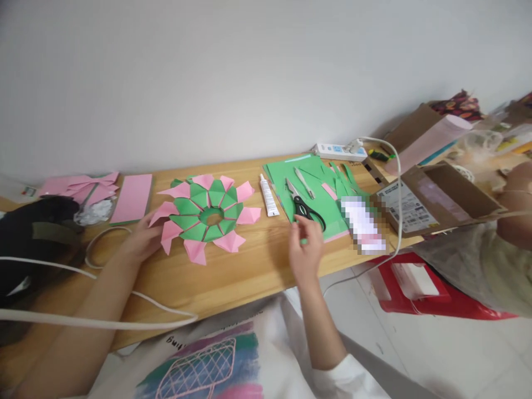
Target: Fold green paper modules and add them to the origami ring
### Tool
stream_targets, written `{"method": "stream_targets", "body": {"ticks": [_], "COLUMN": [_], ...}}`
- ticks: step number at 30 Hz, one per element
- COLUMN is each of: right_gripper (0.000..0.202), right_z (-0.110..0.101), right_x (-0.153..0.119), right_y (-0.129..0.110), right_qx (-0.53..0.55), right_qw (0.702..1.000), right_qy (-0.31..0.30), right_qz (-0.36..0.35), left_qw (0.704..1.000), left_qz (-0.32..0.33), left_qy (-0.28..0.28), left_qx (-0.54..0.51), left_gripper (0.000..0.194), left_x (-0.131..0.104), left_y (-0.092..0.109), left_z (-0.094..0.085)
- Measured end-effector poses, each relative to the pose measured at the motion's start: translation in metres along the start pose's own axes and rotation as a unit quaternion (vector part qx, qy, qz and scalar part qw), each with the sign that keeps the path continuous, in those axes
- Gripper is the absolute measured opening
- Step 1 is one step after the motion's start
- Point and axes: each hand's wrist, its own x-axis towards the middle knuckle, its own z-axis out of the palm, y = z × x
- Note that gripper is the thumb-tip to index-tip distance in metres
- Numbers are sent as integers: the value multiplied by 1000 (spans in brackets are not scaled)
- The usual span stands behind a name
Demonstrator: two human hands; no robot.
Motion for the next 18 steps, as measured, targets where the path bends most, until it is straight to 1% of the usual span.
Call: {"method": "stream_targets", "body": {"ticks": [2, 3, 4, 5, 7, 9, 13, 18], "right_gripper": [34, 36, 39, 42, 45, 49, 55, 58], "right_z": [-40, -60, -78, -93, -114, -121, -113, -106], "right_x": [5, 8, 10, 11, 11, 8, -2, 3], "right_y": [20, 32, 45, 58, 80, 94, 107, 115], "right_qx": [-70, -124, -247, -290, -344, -383, -446, -447], "right_qw": [995, 987, 959, 944, 927, 914, 888, 888], "right_qy": [65, 105, 141, 155, 147, 131, 113, 108], "right_qz": [5, 5, -14, -10, -13, -17, -11, -17], "left_qw": [1000, 1000, 1000, 999, 999, 998, 997, 995], "left_qz": [-2, -3, -5, -8, -13, -17, -20, -16], "left_qy": [11, 17, 24, 31, 42, 52, 80, 98], "left_qx": [-5, -7, -9, -10, -13, -15, -13, -2], "left_gripper": [48, 46, 44, 43, 44, 47, 49, 51], "left_x": [0, 1, 1, 0, 0, -2, -3, -2], "left_y": [0, 0, 0, 0, 1, 2, 4, 3], "left_z": [-1, -2, -2, -2, -2, -1, 1, 1]}}
